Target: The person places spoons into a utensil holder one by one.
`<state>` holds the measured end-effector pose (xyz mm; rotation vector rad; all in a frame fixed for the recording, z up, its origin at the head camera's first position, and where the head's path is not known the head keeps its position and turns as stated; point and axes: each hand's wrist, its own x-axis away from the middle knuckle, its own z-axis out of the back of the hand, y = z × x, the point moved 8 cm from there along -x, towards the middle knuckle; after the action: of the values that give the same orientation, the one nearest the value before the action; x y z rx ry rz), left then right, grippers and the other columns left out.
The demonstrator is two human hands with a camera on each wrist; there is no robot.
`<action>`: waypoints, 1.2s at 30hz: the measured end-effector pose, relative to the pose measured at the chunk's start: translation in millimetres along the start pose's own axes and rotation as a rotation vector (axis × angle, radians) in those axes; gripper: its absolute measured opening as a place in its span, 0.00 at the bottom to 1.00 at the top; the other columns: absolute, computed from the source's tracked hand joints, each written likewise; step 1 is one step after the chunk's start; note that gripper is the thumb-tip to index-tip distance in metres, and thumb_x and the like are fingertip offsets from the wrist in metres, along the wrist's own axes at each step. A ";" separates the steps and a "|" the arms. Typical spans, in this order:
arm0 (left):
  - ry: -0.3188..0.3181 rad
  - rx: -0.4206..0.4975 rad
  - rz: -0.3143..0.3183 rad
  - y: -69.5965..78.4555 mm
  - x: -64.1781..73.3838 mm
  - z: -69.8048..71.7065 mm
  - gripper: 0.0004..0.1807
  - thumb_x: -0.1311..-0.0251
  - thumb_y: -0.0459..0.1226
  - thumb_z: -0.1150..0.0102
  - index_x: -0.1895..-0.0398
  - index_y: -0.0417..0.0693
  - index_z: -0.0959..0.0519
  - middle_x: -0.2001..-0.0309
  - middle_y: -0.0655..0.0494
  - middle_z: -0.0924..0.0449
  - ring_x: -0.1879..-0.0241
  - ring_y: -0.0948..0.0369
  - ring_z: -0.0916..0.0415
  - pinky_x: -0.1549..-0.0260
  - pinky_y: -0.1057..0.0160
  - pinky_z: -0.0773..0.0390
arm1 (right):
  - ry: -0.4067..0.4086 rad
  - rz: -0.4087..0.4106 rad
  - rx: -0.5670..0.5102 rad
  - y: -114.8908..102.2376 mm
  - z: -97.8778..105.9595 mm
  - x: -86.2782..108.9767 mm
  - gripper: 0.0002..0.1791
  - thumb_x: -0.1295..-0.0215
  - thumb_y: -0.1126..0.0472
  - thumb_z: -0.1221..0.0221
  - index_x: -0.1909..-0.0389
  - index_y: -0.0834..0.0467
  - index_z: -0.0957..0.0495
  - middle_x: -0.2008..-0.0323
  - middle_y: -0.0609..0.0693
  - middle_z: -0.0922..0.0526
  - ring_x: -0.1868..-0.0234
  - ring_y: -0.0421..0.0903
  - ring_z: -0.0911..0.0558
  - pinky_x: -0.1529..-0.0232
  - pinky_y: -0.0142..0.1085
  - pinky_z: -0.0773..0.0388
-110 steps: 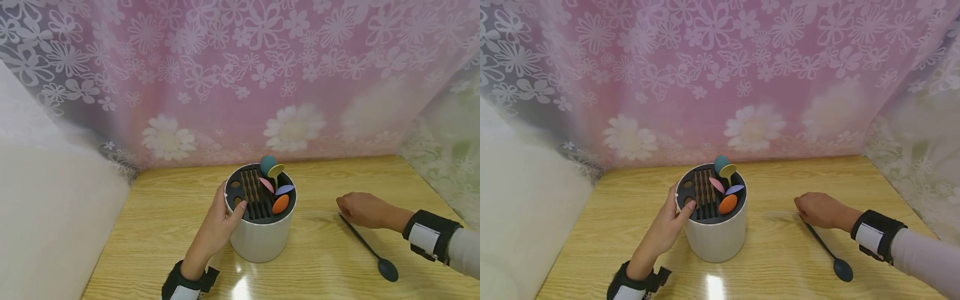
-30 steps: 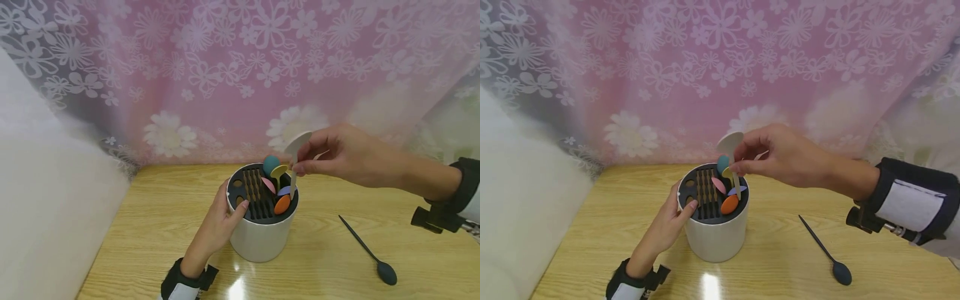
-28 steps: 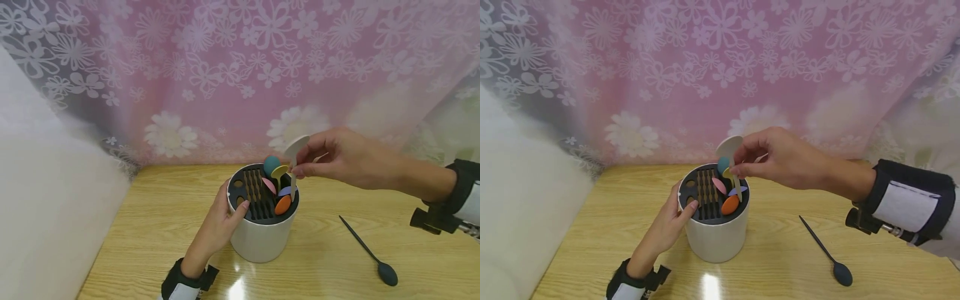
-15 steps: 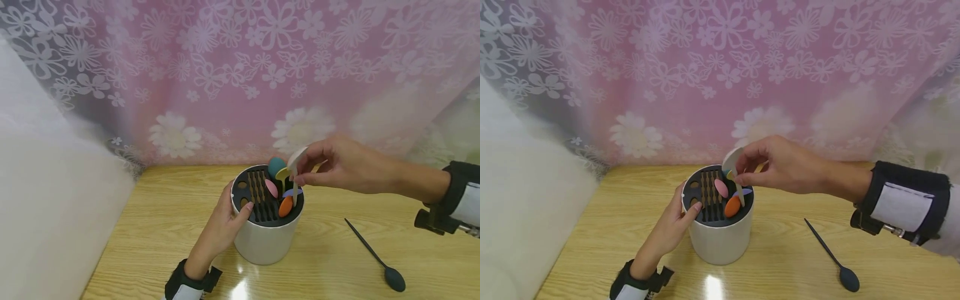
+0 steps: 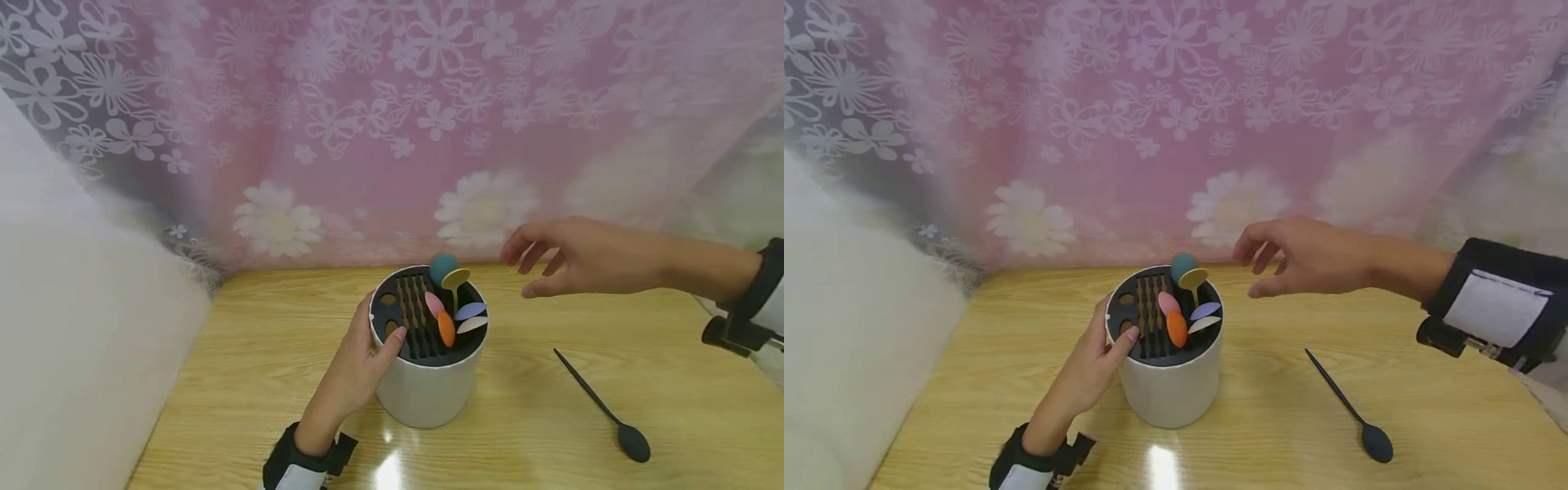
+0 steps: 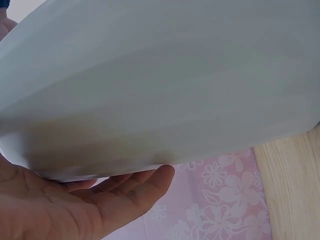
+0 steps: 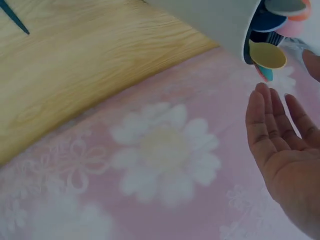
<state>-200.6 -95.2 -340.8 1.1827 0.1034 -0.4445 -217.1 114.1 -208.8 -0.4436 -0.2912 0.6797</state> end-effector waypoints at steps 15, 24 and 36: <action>0.018 -0.026 -0.007 -1.0 0.1 2.9 0.33 0.39 0.52 0.53 0.33 0.60 0.51 0.36 0.58 0.43 0.40 0.63 0.45 0.43 0.46 0.37 | -0.087 0.096 0.361 64.5 -90.8 51.4 0.08 0.47 0.52 0.38 0.66 0.41 0.27 0.67 0.38 0.25 0.70 0.33 0.27 0.77 0.34 0.25; 0.007 0.016 0.002 29.3 2.7 6.4 0.32 0.39 0.41 0.51 0.34 0.44 0.49 0.36 0.45 0.43 0.40 0.58 0.45 0.42 0.43 0.39 | -0.091 -0.226 0.107 195.2 -164.7 103.0 0.10 0.45 0.52 0.41 0.72 0.55 0.27 0.79 0.41 0.27 0.81 0.33 0.33 0.82 0.33 0.31; 0.000 0.031 0.030 27.9 3.9 3.6 0.33 0.39 0.40 0.51 0.33 0.44 0.50 0.36 0.44 0.43 0.40 0.58 0.45 0.42 0.43 0.39 | -0.096 -0.161 0.011 207.7 -180.9 104.8 0.10 0.42 0.58 0.43 0.62 0.54 0.32 0.81 0.38 0.25 0.84 0.33 0.32 0.84 0.30 0.33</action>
<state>-186.8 -91.1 -316.4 1.2133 0.0792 -0.4205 -178.9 272.8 -454.2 -0.3728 -0.4089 0.5460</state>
